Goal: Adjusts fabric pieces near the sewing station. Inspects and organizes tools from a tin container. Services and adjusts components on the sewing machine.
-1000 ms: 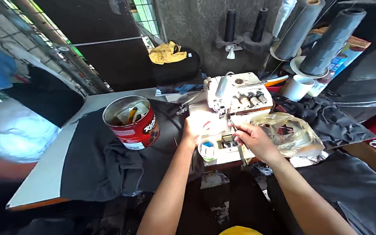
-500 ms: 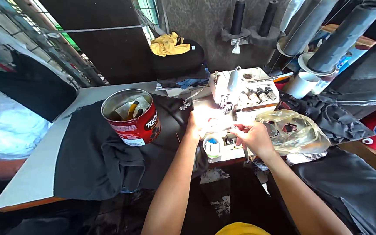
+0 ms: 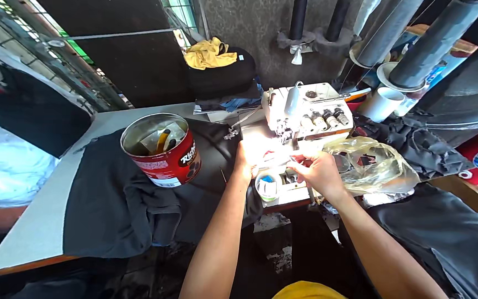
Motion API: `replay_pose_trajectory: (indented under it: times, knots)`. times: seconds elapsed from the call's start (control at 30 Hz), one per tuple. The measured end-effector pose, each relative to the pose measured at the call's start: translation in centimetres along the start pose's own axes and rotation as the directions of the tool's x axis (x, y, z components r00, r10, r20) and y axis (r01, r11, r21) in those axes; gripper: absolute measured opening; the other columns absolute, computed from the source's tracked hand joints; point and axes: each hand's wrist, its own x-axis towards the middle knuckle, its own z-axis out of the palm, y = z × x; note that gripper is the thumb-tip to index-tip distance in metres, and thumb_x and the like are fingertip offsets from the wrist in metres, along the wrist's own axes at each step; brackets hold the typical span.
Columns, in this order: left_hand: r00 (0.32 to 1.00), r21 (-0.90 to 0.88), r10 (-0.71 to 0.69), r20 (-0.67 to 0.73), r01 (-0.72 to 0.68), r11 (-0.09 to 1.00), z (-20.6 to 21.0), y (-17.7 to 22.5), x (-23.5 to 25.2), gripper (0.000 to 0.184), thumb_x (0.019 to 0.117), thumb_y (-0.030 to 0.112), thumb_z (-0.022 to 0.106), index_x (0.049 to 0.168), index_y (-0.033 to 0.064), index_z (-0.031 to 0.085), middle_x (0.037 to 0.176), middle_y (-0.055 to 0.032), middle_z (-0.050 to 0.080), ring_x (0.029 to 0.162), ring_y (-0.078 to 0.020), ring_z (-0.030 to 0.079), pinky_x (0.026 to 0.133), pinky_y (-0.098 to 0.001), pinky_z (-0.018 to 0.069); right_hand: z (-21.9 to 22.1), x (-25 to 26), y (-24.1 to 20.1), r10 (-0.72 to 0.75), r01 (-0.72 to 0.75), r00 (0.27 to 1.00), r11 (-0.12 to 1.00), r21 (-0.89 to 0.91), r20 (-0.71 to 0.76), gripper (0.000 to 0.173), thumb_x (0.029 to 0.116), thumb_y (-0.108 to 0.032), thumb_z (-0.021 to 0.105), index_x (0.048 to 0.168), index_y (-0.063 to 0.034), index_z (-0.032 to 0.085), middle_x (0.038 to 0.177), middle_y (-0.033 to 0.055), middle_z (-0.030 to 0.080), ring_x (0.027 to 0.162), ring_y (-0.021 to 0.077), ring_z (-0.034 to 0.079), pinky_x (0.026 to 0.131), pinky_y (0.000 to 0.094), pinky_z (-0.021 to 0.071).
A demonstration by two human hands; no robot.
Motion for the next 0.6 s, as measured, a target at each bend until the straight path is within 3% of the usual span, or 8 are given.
replay_pose_trajectory:
  times: [0.17,0.3,0.6]
  knots:
    - [0.999,0.066,0.045,-0.016,-0.044,0.997,-0.1,-0.4,0.2,0.014,0.0887,-0.005,0.072,0.095,0.0042,0.064,0.076,-0.0038,0.067,0.062,-0.0114,0.065,0.057,-0.0257,0.0554,-0.3,0.3,-0.5,-0.024,0.025,1.0,0.999,-0.044,0.015,0.017,0.0919,-0.014,0.076,0.103,-0.0009,0.075,0.086,0.0079,0.071,0.058,0.006,0.065,0.056,0.0214,0.0575]
    - [0.997,0.094,0.075,-0.019,-0.073,0.993,-0.3,-1.1,0.6,0.02,0.0886,-0.005,0.072,0.105,0.0023,0.063,0.084,-0.0058,0.068,0.069,-0.0139,0.067,0.062,-0.0292,0.0579,-0.5,0.9,-0.8,-0.04,0.043,0.998,0.997,-0.067,0.055,0.015,0.0919,-0.015,0.076,0.099,-0.0017,0.076,0.082,0.0073,0.071,0.057,0.0075,0.064,0.057,0.0236,0.0572]
    - [0.997,0.083,0.067,-0.029,-0.064,0.994,-0.1,-0.9,0.6,0.021,0.0876,-0.005,0.073,0.104,0.0018,0.063,0.084,-0.0061,0.068,0.07,-0.0142,0.068,0.064,-0.0303,0.0585,-1.2,1.6,-1.4,-0.006,0.016,0.994,0.996,-0.089,0.111,0.011,0.0931,-0.012,0.074,0.098,-0.0019,0.075,0.082,0.0073,0.07,0.054,0.0064,0.063,0.053,0.022,0.0563]
